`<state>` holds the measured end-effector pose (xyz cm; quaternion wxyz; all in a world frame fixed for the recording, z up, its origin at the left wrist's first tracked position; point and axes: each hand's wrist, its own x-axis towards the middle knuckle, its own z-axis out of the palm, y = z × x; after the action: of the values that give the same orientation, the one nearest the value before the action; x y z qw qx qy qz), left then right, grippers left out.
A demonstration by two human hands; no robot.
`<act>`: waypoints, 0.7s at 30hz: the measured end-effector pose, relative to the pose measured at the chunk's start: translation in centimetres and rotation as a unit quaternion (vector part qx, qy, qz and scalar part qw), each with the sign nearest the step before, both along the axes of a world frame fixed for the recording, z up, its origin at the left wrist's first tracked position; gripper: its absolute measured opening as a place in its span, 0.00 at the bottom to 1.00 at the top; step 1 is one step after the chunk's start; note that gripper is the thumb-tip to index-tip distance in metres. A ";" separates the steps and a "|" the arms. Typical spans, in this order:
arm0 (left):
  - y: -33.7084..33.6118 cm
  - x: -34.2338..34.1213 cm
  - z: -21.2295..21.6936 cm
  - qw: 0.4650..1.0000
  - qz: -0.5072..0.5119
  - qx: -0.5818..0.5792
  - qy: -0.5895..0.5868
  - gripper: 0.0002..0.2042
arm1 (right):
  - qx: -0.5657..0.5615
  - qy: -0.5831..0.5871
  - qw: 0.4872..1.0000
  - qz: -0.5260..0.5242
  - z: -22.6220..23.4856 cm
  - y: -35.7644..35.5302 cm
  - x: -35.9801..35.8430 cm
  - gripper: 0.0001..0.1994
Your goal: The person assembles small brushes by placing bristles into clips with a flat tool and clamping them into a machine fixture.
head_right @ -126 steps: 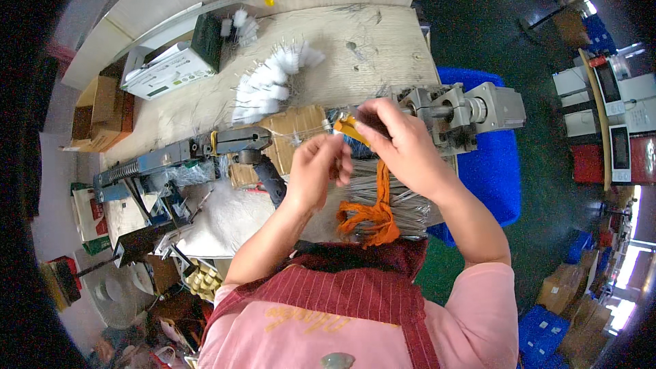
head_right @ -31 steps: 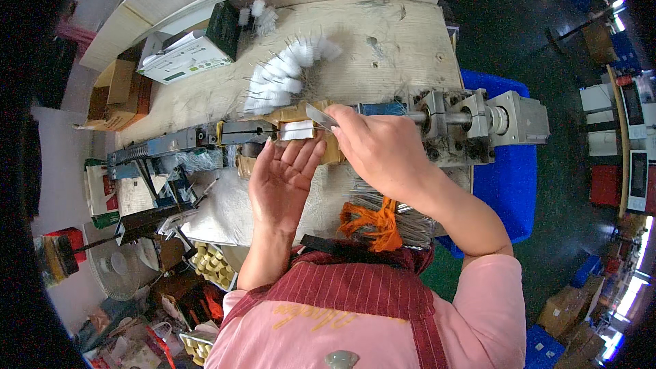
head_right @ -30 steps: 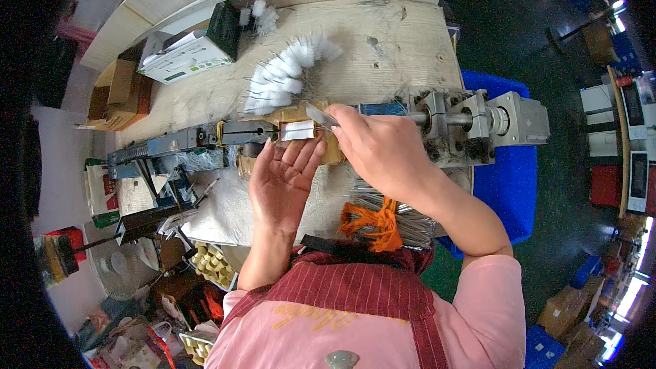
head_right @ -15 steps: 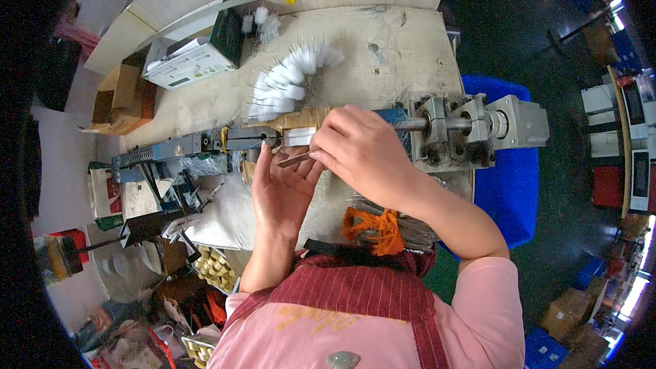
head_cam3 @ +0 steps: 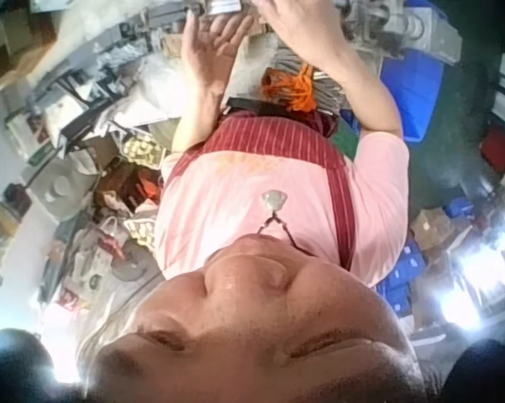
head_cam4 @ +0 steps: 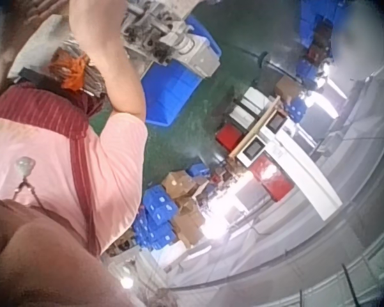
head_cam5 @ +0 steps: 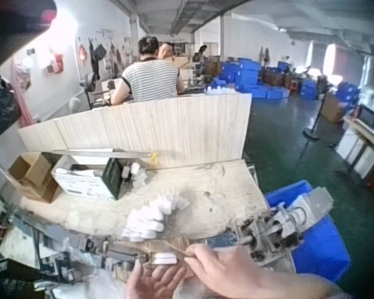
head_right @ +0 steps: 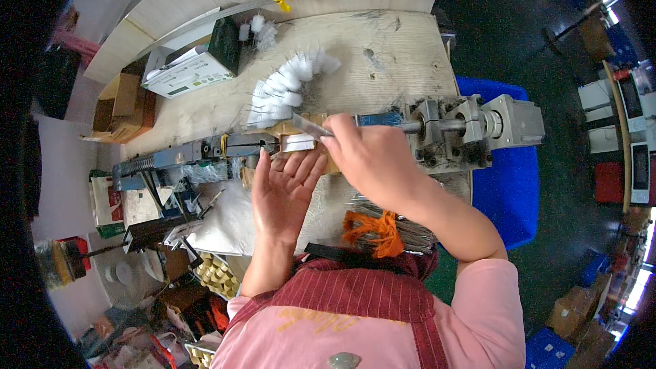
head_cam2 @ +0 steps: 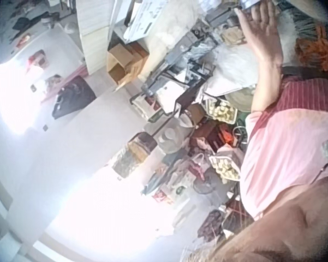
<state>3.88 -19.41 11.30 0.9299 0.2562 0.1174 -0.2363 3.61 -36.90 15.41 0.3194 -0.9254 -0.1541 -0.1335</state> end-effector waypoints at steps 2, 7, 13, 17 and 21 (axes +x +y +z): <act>0.1 0.1 -0.1 1.000 -0.003 0.001 0.003 0.30 | -0.045 -0.022 0.999 0.009 -0.3 0.2 -0.5 0.10; 0.4 0.0 0.2 1.000 -0.010 0.016 -0.011 0.30 | -0.144 -0.058 0.987 0.041 0.4 1.3 -0.8 0.19; 1.4 0.4 0.4 0.999 -0.045 -0.002 0.016 0.27 | -0.239 -0.029 0.968 0.064 1.2 2.6 -0.8 0.23; 1.3 0.5 0.8 0.998 -0.060 0.006 0.008 0.24 | -0.256 -0.020 0.965 0.063 1.2 2.3 -0.4 0.23; 0.1 -0.1 -0.4 0.997 -0.049 0.044 -0.033 0.19 | -0.247 -0.028 0.967 0.064 1.5 0.9 -0.3 0.21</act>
<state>3.81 -19.36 10.91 0.9085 0.3097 0.0846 -0.2675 3.27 -35.98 16.92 0.0844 -0.9598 -0.2498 -0.0968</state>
